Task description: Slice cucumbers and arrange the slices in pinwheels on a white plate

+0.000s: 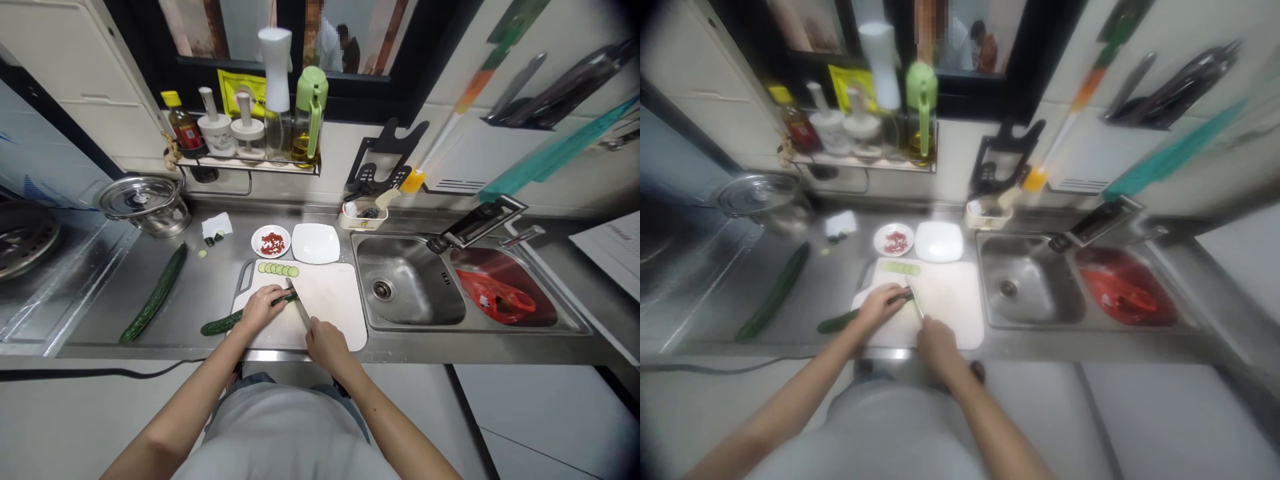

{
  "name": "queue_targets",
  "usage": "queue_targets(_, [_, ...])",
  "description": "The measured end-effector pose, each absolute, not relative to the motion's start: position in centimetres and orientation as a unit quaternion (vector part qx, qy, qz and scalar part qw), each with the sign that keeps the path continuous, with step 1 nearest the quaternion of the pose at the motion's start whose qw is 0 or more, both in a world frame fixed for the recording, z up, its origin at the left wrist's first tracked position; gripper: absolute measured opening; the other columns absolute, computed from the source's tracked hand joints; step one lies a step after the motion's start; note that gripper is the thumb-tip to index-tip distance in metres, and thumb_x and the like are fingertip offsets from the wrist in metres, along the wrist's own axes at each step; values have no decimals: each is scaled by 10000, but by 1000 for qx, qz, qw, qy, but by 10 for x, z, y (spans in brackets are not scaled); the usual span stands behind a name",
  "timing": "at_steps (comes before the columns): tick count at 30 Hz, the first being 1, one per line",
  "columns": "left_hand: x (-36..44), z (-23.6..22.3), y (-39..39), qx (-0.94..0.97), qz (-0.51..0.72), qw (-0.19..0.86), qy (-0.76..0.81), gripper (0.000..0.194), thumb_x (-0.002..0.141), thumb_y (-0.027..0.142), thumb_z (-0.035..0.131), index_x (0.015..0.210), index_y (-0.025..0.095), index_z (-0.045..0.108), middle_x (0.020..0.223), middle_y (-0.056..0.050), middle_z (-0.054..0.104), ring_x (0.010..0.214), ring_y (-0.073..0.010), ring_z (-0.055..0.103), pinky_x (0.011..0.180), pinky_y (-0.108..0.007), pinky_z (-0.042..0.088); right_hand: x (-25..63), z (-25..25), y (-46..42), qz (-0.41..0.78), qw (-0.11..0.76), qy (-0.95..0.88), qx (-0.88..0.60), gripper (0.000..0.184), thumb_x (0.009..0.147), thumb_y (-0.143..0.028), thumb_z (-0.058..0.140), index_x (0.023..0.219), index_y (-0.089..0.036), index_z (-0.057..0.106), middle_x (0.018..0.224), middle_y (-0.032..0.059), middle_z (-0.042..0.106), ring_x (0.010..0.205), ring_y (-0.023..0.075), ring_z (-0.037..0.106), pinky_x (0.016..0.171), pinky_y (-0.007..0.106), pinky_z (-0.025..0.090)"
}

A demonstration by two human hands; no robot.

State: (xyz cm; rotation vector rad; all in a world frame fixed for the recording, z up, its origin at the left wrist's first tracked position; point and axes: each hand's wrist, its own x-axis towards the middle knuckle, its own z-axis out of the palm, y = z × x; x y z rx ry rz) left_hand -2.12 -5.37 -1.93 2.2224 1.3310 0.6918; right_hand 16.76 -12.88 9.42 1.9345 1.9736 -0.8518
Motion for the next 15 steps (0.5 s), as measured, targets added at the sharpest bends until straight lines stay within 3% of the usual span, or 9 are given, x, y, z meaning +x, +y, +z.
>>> queue_targets(15, [-22, -20, -53, 805, 250, 237, 482, 273, 853, 273, 594, 1110, 283, 684, 1082, -22, 670, 979, -176, 608, 873, -300, 486, 172, 95, -132, -300, 135, 679, 657, 309, 901, -143, 368, 1130, -117, 574, 1014, 153, 671, 960, 234, 632, 720, 284, 391])
